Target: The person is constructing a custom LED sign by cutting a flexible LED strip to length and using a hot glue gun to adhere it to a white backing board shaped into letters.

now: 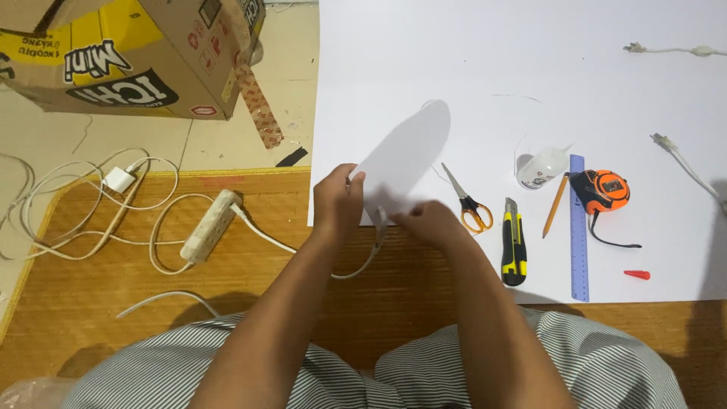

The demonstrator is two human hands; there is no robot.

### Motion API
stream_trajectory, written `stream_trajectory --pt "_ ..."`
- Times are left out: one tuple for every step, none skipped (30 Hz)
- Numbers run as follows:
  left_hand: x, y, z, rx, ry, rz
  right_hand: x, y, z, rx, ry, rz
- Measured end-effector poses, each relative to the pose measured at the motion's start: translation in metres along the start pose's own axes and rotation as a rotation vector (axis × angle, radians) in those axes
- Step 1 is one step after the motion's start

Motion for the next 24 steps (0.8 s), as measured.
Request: stream_trajectory --pt "0.012 -0.005 0.002 -0.001 -0.002 -0.001 -0.004 -0.003 0.002 -0.002 0.001 -0.001" --pt "0.008 -0.006 0.001 -0.092 -0.285 0.133 -0.012 -0.009 0.003 0.029 -0.052 0.088" --pt "0.004 -0.012 -0.004 -0.181 -0.568 0.267 -0.020 -0.013 0.005 0.058 -0.107 0.178" --pt "-0.007 -0.011 -0.012 -0.182 -0.570 0.264 -0.027 -0.015 0.013 0.055 -0.107 0.177" --pt "-0.022 -0.015 -0.025 -0.182 -0.695 0.447 -0.033 -0.014 0.021 -0.015 -0.120 0.197" --pt "-0.036 -0.019 -0.038 -0.181 -0.818 0.631 -0.040 -0.013 0.029 -0.084 -0.133 0.217" --pt "-0.028 -0.025 -0.035 -0.183 -0.817 0.633 -0.034 -0.010 0.025 -0.083 -0.130 0.217" --pt "-0.018 -0.037 -0.032 -0.117 -0.832 0.690 -0.028 -0.007 0.022 -0.083 -0.119 0.224" --pt "-0.008 -0.050 -0.030 -0.049 -0.846 0.745 -0.023 -0.004 0.018 -0.083 -0.111 0.229" --pt "-0.001 -0.058 -0.026 -0.050 -0.845 0.744 -0.031 -0.006 0.024 -0.083 -0.111 0.228" --pt "0.013 -0.073 -0.019 0.107 -0.748 0.760 -0.039 -0.010 0.030 -0.055 -0.118 0.262" --pt "0.027 -0.088 -0.013 0.263 -0.648 0.772 -0.048 -0.015 0.035 -0.027 -0.126 0.296" --pt "0.037 -0.091 -0.006 0.264 -0.649 0.771 -0.032 -0.007 0.019 -0.028 -0.127 0.296" --pt "0.042 -0.093 -0.001 0.178 -0.736 0.831 -0.019 -0.001 0.003 -0.033 -0.169 0.623" --pt "0.047 -0.095 0.003 0.089 -0.822 0.890 -0.005 0.004 -0.013 -0.038 -0.209 0.949" --pt "0.024 -0.077 -0.012 0.090 -0.821 0.889 -0.019 0.003 0.001 -0.038 -0.210 0.948" --pt "0.012 -0.051 -0.016 0.139 -0.498 0.654 -0.029 0.000 0.015 0.001 -0.176 1.058" --pt "0.005 -0.028 -0.024 0.182 -0.179 0.413 -0.039 -0.003 0.030 0.042 -0.140 1.167" --pt "0.022 -0.030 -0.022 0.181 -0.179 0.412 -0.038 -0.003 0.030 0.042 -0.139 1.167" --pt "0.049 -0.034 -0.019 0.237 -0.035 0.489 -0.036 -0.003 0.031 0.048 -0.121 1.192" --pt "0.077 -0.036 -0.020 0.293 0.115 0.565 -0.035 -0.004 0.031 0.057 -0.107 1.217" --pt "0.087 -0.042 -0.018 0.293 0.119 0.565 -0.029 -0.004 0.025 0.061 -0.110 1.217" --pt "0.095 -0.050 -0.015 0.330 0.077 0.584 -0.023 -0.001 0.020 0.038 -0.120 1.208" --pt "0.103 -0.058 -0.012 0.367 0.035 0.603 -0.017 0.002 0.015 0.014 -0.130 1.199"
Point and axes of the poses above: each hand's wrist, its own z-axis towards the middle knuckle, its own y-axis out of the back of the hand, x = y × z, the point moved 6 cm from there along z, towards the middle knuckle, and after that the axes turned 2 degrees about -z, right-handed, at the moved point
